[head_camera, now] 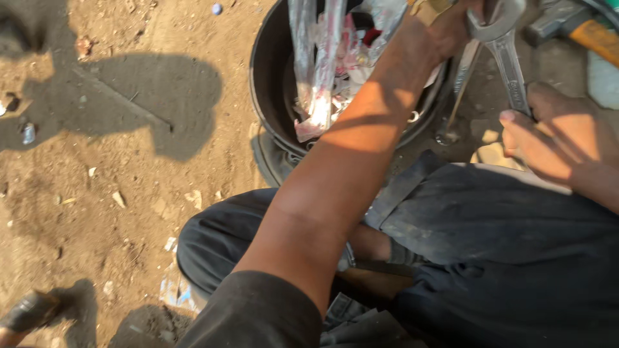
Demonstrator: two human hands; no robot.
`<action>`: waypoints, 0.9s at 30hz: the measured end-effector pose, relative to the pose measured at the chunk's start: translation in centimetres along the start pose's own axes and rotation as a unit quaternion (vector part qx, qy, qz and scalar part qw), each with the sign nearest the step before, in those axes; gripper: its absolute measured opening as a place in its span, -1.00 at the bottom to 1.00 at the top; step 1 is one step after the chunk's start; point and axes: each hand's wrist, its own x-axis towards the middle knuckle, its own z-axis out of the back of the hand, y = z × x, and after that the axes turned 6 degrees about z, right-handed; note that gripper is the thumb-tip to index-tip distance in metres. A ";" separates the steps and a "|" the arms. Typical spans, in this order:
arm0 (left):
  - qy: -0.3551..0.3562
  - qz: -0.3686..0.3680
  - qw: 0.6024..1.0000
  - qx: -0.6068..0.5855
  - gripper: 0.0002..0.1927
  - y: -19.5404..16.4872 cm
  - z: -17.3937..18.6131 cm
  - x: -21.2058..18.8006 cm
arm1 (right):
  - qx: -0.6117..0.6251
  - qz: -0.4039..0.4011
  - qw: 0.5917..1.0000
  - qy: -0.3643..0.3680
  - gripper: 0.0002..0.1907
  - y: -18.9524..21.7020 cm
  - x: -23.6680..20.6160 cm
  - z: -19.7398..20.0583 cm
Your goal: The person sits on the ground and uses two wrenches to tighten a brass plumbing fitting connected to a black hose. They repeatedly adjust the wrenches and tighten the connection while another person briefly assists by holding the hose.
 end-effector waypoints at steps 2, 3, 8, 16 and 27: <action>0.007 0.008 1.000 -0.005 -0.76 -0.3 1.6 -0.3 | 0.059 -0.064 0.995 0.038 -0.72 0.2 -1.6 3.1; -0.013 -0.007 0.999 -0.039 -0.77 -0.6 2.4 -0.4 | 0.028 -0.116 0.991 0.064 -0.72 0.5 -2.1 4.5; -0.098 -0.063 0.976 -0.182 -0.85 -2.4 5.4 -0.8 | -0.114 -0.191 0.960 0.170 -0.72 3.3 -2.7 9.8; 0.102 0.123 0.572 -0.805 -0.78 -4.5 5.9 -1.5 | -0.086 -0.231 0.954 0.173 -0.65 7.1 -1.2 13.4; 0.165 0.031 0.465 -0.869 -0.64 -5.8 10.7 -1.4 | -0.231 -0.147 0.930 0.245 -0.64 9.5 -1.4 13.8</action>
